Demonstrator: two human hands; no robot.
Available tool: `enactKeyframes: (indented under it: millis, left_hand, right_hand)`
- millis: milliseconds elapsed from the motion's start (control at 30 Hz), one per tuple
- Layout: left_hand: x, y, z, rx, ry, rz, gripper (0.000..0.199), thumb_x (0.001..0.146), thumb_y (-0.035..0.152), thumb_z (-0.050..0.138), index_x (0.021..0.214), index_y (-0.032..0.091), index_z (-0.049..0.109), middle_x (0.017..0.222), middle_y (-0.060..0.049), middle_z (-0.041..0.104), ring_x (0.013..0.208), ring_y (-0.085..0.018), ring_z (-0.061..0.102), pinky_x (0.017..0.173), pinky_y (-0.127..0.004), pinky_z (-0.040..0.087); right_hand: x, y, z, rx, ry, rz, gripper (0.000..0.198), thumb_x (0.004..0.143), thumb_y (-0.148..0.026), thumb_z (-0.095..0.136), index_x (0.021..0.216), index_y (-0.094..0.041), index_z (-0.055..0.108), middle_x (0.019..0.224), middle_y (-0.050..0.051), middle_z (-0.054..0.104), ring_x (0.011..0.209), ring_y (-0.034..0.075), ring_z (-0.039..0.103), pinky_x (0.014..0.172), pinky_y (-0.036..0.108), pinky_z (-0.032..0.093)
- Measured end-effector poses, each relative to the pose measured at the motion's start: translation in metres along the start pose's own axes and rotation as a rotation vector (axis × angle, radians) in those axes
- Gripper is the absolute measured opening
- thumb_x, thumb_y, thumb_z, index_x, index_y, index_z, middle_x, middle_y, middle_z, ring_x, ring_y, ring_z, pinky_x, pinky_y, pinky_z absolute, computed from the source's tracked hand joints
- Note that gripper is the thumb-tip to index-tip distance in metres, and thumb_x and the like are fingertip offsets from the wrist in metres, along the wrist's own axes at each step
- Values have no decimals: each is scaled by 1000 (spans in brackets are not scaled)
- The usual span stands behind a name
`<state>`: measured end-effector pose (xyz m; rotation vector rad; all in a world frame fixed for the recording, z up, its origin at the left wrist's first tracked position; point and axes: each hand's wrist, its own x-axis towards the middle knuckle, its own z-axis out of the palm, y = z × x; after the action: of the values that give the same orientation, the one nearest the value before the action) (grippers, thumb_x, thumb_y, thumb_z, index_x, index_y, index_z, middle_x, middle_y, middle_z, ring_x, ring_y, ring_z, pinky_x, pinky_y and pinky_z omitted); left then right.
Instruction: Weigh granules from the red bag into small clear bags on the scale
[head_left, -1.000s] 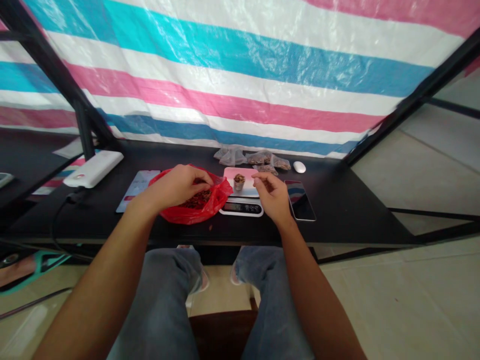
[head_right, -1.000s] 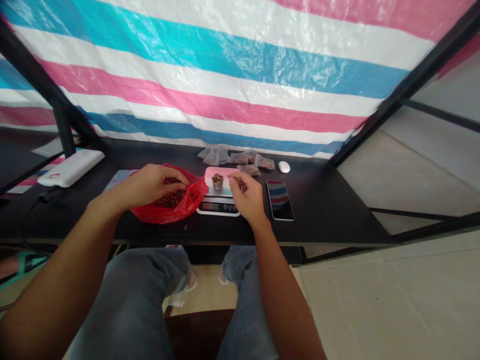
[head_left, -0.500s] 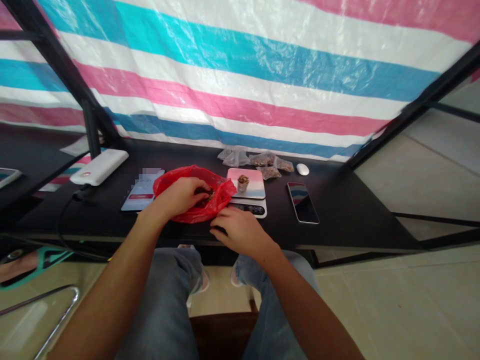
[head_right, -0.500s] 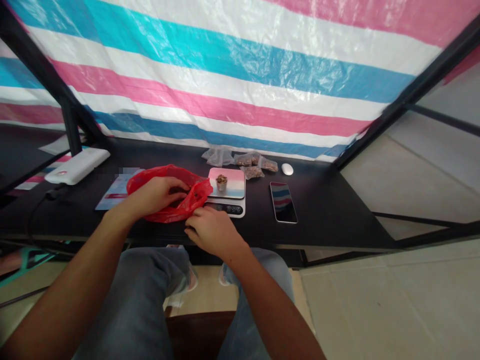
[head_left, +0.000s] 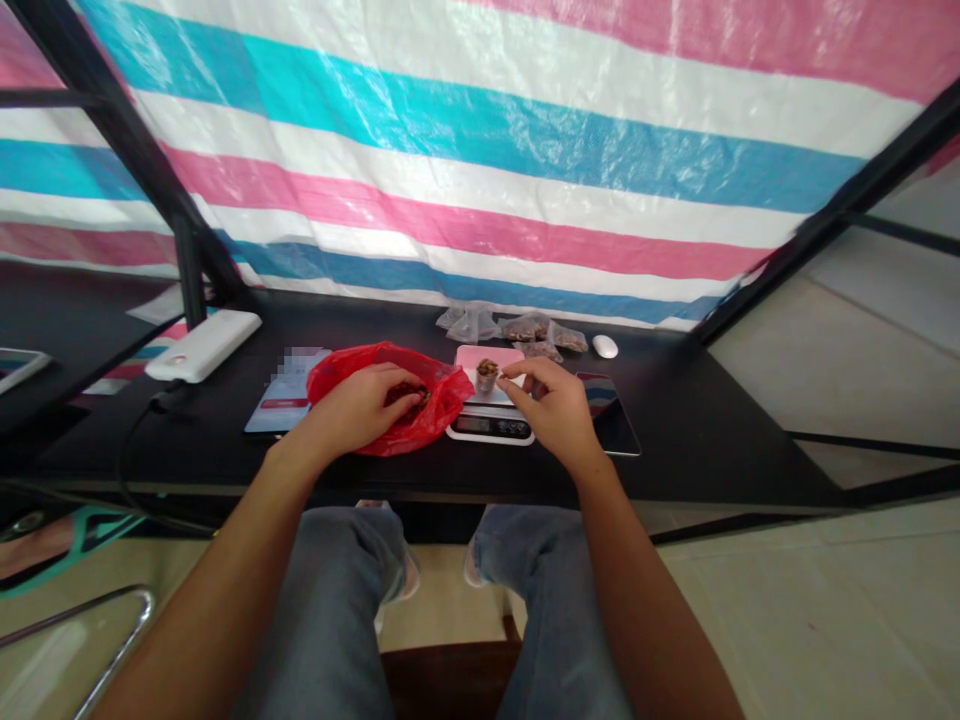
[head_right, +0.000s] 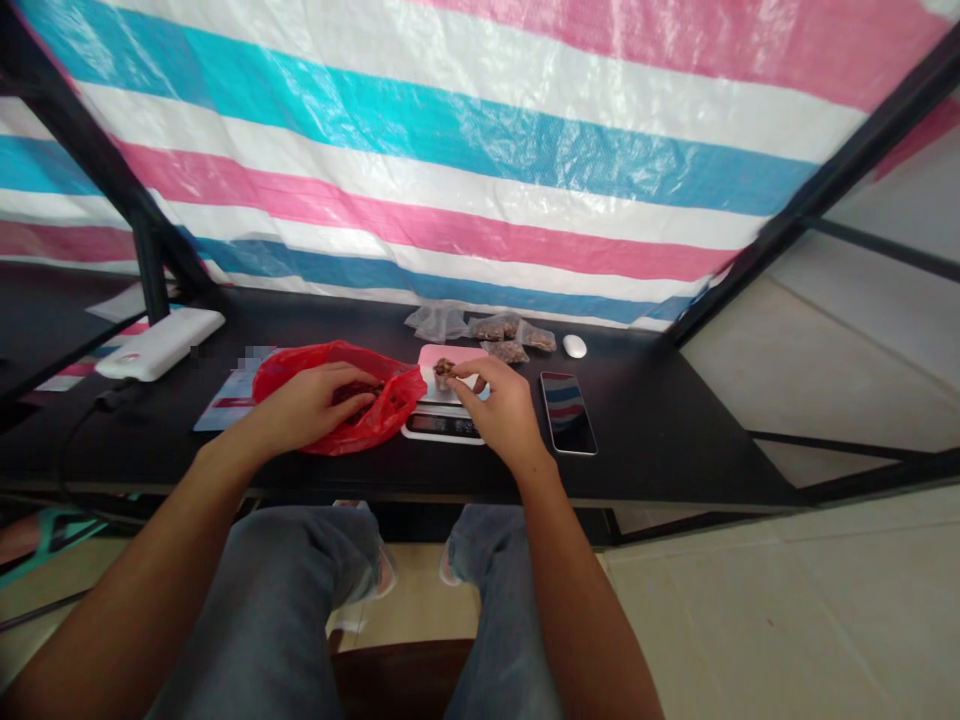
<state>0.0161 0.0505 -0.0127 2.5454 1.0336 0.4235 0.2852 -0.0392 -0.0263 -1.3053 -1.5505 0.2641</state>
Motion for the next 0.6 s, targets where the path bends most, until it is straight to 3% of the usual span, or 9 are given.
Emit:
enactKeyframes:
  millis: [133, 367, 600]
  left_hand:
    - [-2, 3, 11, 0, 27, 32, 50, 94, 40, 57, 135, 15, 71, 143, -16, 69, 133, -31, 63, 118, -45, 47]
    - [-8, -1, 32, 55, -58, -50, 74, 82, 33, 63, 152, 10, 57, 162, -21, 50, 150, -38, 47, 127, -52, 36]
    - [-9, -3, 43, 148, -49, -231, 83, 90, 49, 60, 163, 16, 41, 173, -18, 33, 159, -44, 31, 125, -58, 38]
  right_hand:
    - [11, 4, 9, 38, 36, 48, 11, 87, -30, 76, 93, -23, 81, 92, 4, 79, 69, 16, 60, 70, 33, 50]
    - [18, 11, 22, -11, 14, 36, 8, 87, -29, 76, 83, -26, 83, 90, 3, 80, 70, 19, 60, 71, 35, 49]
    - [17, 7, 21, -187, -8, 20, 10, 90, -28, 74, 90, -26, 84, 95, 4, 78, 75, 19, 63, 72, 35, 47]
